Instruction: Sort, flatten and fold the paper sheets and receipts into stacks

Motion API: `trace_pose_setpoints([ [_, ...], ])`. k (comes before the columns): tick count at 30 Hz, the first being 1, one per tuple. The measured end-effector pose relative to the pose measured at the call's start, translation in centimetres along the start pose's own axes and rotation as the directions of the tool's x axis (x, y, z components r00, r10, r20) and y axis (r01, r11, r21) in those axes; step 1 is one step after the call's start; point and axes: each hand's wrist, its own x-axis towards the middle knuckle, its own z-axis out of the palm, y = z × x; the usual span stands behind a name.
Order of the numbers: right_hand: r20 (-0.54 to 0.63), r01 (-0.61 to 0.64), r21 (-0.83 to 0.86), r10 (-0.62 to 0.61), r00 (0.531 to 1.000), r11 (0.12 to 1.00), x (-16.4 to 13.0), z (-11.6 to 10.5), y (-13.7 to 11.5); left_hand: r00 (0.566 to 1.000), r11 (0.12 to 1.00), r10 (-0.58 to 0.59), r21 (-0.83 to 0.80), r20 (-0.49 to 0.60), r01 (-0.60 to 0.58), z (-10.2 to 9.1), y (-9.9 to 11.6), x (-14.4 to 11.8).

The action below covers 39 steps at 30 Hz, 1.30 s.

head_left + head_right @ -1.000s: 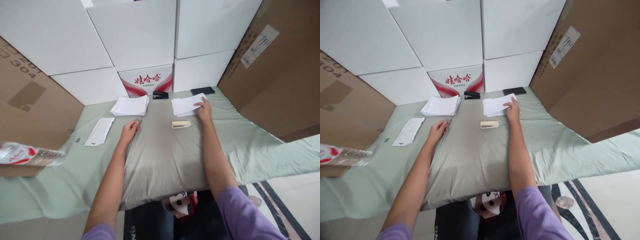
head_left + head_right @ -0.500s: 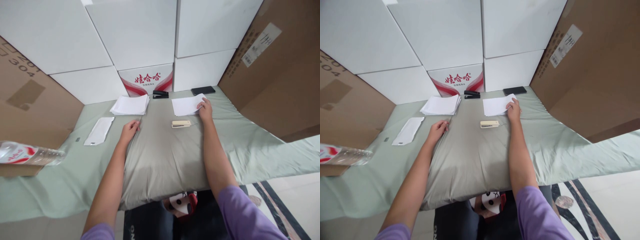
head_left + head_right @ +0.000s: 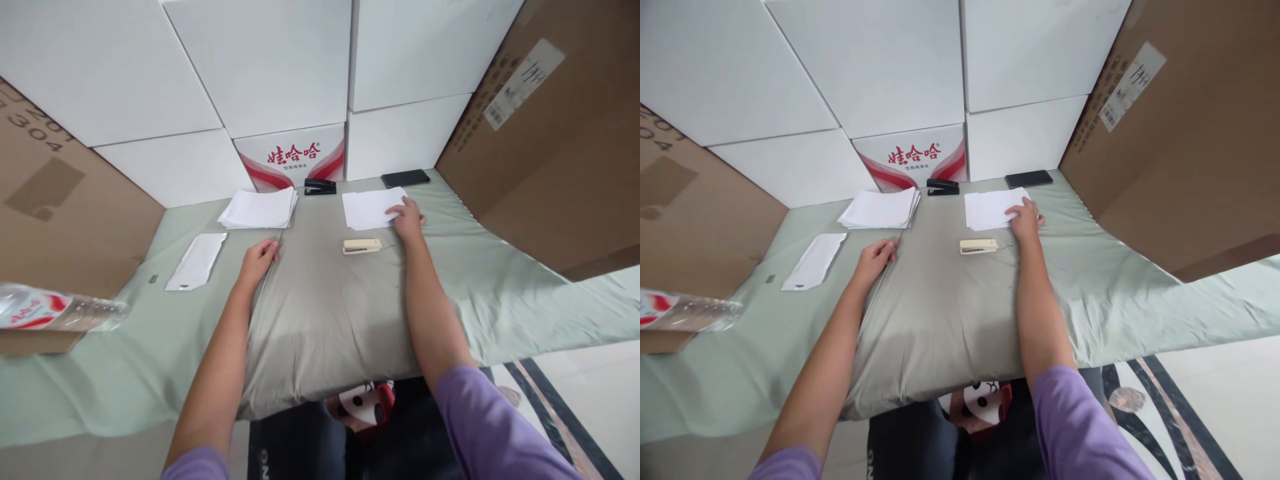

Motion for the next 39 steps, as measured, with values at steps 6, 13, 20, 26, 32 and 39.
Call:
trace_pose_setpoints([
  [6, -0.355, -0.106, 0.045, 0.116, 0.928, 0.993, 0.4, -1.0, -0.3, 1.000, 0.998, 0.011, 0.064, -0.016, -0.010, 0.0, 0.5, -0.2],
  [13, -0.593, 0.212, 0.092, -0.117, 0.796, 0.973, 0.3, -3.4, -6.6, 0.942, 0.942, 0.221, 0.307, -0.255, -0.138, -0.1, 1.1, 0.3],
  [20, -0.159, 0.563, 0.551, -0.585, 0.796, 0.616, -13.0, 4.9, -19.0, 0.951, 0.849, 0.222, 0.523, -0.214, -0.081, 0.1, 1.8, 3.4],
  [26, 0.169, 0.452, 0.622, -0.673, 0.720, 0.640, -18.2, 10.0, -18.7, 0.995, 0.792, 0.095, 0.608, -0.029, -0.058, 1.5, 2.6, 6.3],
  [32, 0.270, 0.006, 0.790, -0.357, 0.894, 0.613, -15.6, 10.3, -18.3, 0.975, 0.778, 0.196, 0.623, -0.109, -0.086, 2.2, 2.9, 4.9],
  [39, 0.369, -0.254, 0.885, -0.257, 0.893, 0.390, -15.7, 10.2, -18.8, 0.926, 0.824, 0.128, 0.557, -0.355, 0.100, 1.2, 4.4, 4.4],
])
